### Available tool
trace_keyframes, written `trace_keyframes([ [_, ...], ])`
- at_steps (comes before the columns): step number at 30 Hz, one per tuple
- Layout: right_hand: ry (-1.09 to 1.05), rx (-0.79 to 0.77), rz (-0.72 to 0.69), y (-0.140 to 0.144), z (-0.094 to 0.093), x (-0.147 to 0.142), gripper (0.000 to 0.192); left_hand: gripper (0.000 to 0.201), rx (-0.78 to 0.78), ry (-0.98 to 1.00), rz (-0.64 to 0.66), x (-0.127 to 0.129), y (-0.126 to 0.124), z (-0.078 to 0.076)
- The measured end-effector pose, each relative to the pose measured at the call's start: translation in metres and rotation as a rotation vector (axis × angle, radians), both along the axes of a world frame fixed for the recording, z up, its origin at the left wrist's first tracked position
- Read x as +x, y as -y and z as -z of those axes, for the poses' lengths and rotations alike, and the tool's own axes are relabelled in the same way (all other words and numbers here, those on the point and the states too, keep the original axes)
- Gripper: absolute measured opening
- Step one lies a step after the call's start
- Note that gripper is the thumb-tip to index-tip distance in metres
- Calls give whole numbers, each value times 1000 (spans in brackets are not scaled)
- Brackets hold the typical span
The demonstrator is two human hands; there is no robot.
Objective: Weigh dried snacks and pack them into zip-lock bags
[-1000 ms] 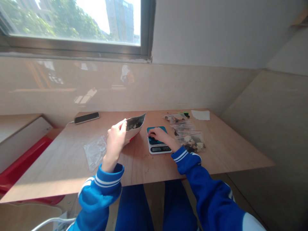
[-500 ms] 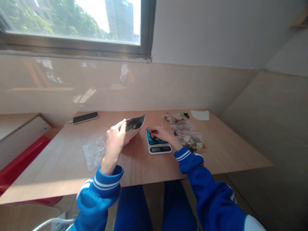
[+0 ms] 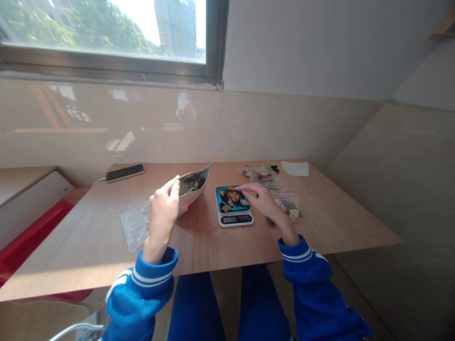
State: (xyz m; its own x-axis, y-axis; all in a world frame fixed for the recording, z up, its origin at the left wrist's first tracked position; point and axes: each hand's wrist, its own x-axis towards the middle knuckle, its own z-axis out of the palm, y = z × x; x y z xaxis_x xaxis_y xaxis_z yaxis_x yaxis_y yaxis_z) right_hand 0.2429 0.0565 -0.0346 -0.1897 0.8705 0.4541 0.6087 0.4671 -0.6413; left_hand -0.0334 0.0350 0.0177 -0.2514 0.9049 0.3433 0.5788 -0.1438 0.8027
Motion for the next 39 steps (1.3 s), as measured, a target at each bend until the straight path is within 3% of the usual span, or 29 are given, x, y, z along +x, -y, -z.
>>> trace_keyframes([
  [12,-176,-159,229,79,70,33,26,38,14,-41,-69,2,-4,-1],
  [20,-193,-230,338,113,86,52,29,51,-35,-211,-296,-32,-57,-15],
  [25,-200,-285,410,128,98,57,32,68,93,-124,-287,-37,-80,-6],
  [28,-194,-288,415,135,106,56,31,63,239,-91,-230,-34,-77,-1],
  [33,-193,-259,395,139,111,51,28,47,435,-110,-16,-35,-64,2],
  [39,-40,-82,262,88,94,15,26,43,551,-172,-132,-34,-36,21],
])
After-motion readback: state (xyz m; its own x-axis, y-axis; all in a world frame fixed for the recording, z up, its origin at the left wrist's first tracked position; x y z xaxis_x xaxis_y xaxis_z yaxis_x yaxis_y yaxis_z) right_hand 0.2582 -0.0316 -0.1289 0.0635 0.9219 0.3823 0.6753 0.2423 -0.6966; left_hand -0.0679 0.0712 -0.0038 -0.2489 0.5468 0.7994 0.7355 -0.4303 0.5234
